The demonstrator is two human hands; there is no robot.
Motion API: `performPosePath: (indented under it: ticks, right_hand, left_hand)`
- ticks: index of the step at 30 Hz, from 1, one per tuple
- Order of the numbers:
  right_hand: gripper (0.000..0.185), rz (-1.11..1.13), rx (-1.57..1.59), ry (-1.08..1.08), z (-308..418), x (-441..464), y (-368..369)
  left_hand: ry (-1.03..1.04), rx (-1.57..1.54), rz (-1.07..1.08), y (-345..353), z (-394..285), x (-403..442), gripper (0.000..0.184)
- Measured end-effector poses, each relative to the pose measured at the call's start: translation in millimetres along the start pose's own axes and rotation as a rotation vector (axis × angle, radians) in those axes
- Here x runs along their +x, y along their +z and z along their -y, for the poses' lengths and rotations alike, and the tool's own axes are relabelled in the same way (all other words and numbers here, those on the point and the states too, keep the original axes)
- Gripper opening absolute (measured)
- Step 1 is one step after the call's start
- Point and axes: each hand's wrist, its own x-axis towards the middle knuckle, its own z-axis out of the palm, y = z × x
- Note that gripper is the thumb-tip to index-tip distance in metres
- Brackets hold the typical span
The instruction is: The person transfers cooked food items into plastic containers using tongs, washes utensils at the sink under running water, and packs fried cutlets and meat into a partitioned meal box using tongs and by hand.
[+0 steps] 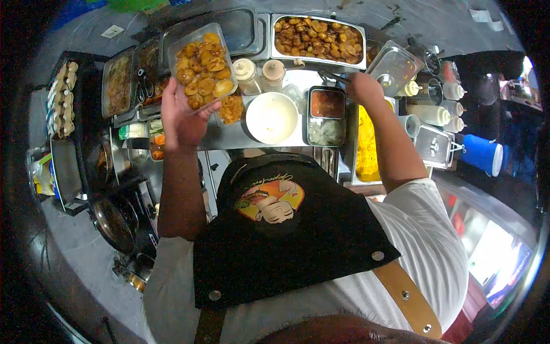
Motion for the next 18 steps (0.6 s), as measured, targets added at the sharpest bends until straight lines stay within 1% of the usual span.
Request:
performPosePath:
  ticks: [1,2,5,7,9,10,11,13,14,15,17,18]
  right_hand:
    - [0.027,-0.007,-0.008,-0.024,-2,-3,-2]
    - [0.028,-0.015,-0.017,-0.049,-4,-8,-4]
    - [0.029,0.106,-0.017,-0.071,1,-32,-43]
    - [0.037,0.056,0.131,-0.131,-2,-60,-68]
    - [0.038,0.059,0.438,-0.100,9,-100,-110]
    - [0.038,-0.024,0.481,-0.118,7,-114,-120]
    - [0.038,-0.110,0.524,-0.130,6,-123,-130]
    - [0.036,-0.069,0.713,-0.208,23,-141,-165]
    - [0.036,-0.051,0.808,-0.240,36,-147,-179]
    - [0.035,-0.090,0.799,-0.310,50,-151,-187]
    - [0.034,-0.170,0.777,-0.442,85,-160,-199]
    - [0.034,-0.168,0.631,-0.490,103,-165,-210]
  left_hand:
    - [-0.011,0.015,-0.030,3,0,0,0.066]
    - [0.058,0.120,0.014,3,3,1,0.064]
    - [0.277,0.444,0.121,-7,20,8,0.067]
    - [0.423,0.682,0.161,-22,22,7,0.075]
    - [0.367,0.613,0.136,-23,20,6,0.074]
    - [0.248,0.416,0.096,-18,22,8,0.069]
    - [0.225,0.345,0.086,-14,28,11,0.066]
    - [0.181,0.200,0.063,-8,40,18,0.068]
    - [0.089,0.078,0.049,15,29,10,0.068]
    - [-0.005,-0.044,0.038,29,22,5,0.067]
    - [-0.075,-0.094,0.095,34,25,8,0.065]
    - [-0.099,-0.110,0.124,33,29,11,0.065]
